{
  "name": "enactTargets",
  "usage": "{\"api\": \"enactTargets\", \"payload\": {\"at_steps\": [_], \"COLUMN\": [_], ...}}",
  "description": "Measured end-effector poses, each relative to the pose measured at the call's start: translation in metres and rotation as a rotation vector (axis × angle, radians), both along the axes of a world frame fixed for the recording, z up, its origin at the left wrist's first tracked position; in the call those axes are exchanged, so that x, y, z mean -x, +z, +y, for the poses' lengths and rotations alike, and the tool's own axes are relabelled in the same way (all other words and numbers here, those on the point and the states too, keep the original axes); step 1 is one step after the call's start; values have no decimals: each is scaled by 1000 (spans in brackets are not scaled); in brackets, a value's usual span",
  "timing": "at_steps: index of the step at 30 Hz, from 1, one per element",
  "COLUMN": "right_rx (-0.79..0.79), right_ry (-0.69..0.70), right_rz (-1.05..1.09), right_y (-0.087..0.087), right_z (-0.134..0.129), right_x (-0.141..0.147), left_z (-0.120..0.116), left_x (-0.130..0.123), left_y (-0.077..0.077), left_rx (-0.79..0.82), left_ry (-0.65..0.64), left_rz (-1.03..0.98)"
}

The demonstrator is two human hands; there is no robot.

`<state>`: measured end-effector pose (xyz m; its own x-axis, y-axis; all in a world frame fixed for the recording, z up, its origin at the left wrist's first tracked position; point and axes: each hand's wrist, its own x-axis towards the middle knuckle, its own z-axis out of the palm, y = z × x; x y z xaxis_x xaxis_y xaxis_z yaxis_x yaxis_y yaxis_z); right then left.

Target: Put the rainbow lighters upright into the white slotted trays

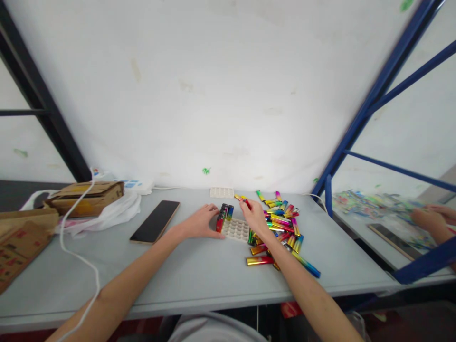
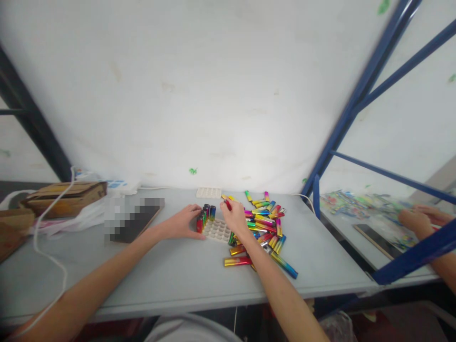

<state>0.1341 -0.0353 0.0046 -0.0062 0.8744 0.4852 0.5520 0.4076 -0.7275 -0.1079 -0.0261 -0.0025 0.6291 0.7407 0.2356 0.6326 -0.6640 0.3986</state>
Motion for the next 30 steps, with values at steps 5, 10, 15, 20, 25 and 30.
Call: {"api": "enactTargets", "payload": {"at_steps": [5,10,15,20,25,30], "right_rx": [-61,-81,-246,-145,-58,-38], "right_ry": [66,192,199,255,293,283], "right_rz": [-145,-213,-308,-380,-510,-701], "right_y": [10,18,20,18,14,12], "right_z": [-8,-14,-13,-12,-10,-7], "right_x": [-4,-8,-10,-11,-12,-11], "left_z": [2,3,2,2,3,2], "left_x": [0,0,1,1,0,-1], "left_y": [-2,-4,-4,-4,-5,-5], "left_rx": [3,-3,-21,-22,-28,-22], "left_ry": [-3,-1,-10,-11,-6,-2], "left_rz": [15,2,-1,13,12,26]}}
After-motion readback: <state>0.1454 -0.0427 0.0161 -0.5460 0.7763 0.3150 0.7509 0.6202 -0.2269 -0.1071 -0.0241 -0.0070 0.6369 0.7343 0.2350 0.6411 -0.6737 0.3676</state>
